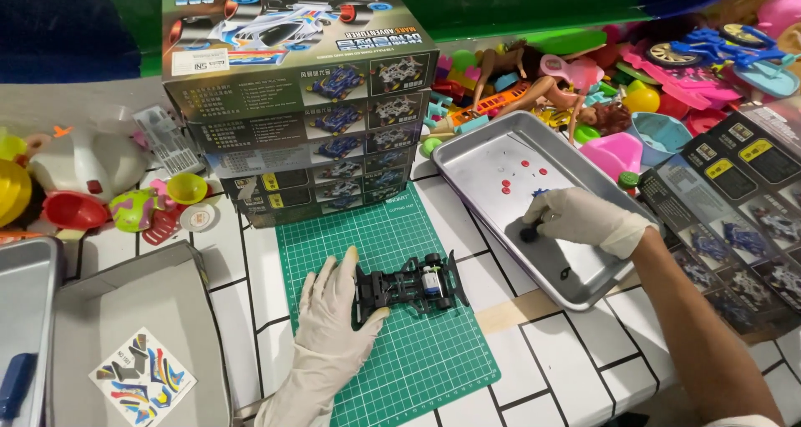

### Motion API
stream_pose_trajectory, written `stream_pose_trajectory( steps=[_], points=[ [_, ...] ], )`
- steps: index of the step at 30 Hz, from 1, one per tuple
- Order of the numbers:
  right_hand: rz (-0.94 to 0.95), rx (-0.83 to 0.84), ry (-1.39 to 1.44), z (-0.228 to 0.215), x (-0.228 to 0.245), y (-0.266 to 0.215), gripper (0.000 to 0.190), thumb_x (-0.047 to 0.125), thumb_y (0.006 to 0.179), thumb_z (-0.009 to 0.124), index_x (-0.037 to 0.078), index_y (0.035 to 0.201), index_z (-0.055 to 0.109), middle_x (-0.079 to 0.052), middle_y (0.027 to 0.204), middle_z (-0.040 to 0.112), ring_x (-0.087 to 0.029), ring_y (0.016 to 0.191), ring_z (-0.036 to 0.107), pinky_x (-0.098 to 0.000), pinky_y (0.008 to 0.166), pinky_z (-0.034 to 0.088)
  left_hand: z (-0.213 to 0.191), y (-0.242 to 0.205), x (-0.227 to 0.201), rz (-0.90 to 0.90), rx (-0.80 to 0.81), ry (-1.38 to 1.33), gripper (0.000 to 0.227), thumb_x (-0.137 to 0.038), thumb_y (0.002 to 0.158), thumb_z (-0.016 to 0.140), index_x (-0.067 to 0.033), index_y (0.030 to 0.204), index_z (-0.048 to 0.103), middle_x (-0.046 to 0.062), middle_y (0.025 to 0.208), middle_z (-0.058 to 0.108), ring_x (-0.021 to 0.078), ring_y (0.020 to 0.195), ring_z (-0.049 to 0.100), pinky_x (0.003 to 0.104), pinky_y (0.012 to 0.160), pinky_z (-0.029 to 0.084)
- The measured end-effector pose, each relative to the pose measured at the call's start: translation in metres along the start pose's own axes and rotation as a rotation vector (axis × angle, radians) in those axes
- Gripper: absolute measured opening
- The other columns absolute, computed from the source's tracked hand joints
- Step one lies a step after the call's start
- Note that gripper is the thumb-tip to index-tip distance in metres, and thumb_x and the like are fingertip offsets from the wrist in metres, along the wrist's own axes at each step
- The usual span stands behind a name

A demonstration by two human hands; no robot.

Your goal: The person assembles a model vehicle chassis on a green cutting mat, attaching black plastic components and small parts from a nearby tray. They handle the chassis and parts by hand, occasionally picking up pieces from the tray and fitting them into the assembly.

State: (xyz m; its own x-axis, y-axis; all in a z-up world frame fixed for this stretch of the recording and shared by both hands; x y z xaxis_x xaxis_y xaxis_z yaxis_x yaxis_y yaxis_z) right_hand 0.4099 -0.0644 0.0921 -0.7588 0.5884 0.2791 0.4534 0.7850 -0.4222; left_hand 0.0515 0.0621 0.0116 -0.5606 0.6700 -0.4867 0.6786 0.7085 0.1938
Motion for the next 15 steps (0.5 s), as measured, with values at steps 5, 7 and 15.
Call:
stream_pose_trajectory(
  steps=[5,7,15],
  points=[
    [0.025,-0.212,0.276,-0.049,-0.01,0.033,0.038,0.008,0.094,0.041,0.009,0.116,0.072,-0.014,0.128,0.072,-0.024,0.121,0.067,-0.0405,0.108,0.054,0.0,0.0,0.001,0.011,-0.024,0.027,0.107,-0.058,0.081,0.076,-0.014,0.162,0.022,0.008,0.155,0.05,0.0307,0.15,0.033,0.049,0.125,0.015],
    [0.021,-0.297,0.284,-0.057,-0.028,0.061,0.032,0.011,0.099,0.043,0.005,0.108,0.074,-0.015,0.118,0.074,-0.027,0.112,0.069,-0.0424,0.106,0.055,-0.002,-0.001,-0.001,0.004,-0.012,0.009,0.106,-0.057,0.082,0.076,-0.0143,0.162,0.022,0.007,0.156,0.047,0.0306,0.151,0.031,0.049,0.125,0.013],
    [0.152,-0.203,-0.414,-0.049,-0.04,0.141,0.037,0.011,0.105,0.035,0.0,0.112,0.07,-0.014,0.092,0.072,-0.029,0.072,0.068,-0.0375,0.049,0.049,-0.012,-0.003,-0.009,0.003,0.004,-0.048,0.104,-0.058,0.084,0.074,-0.0143,0.162,0.021,0.008,0.16,0.043,0.0317,0.152,0.027,0.05,0.125,0.01]
  ],
)
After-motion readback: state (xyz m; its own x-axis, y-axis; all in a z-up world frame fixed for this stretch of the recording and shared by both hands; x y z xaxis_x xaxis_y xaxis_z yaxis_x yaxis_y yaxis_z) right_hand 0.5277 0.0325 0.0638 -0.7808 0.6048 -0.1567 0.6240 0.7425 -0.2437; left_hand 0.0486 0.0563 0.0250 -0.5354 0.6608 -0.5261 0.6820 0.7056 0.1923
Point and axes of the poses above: each hand's wrist, its own y-axis towards the middle knuckle, its own z-axis out of the palm, x = y × z, the point moved 8 cm from there along y, towards the middle knuckle
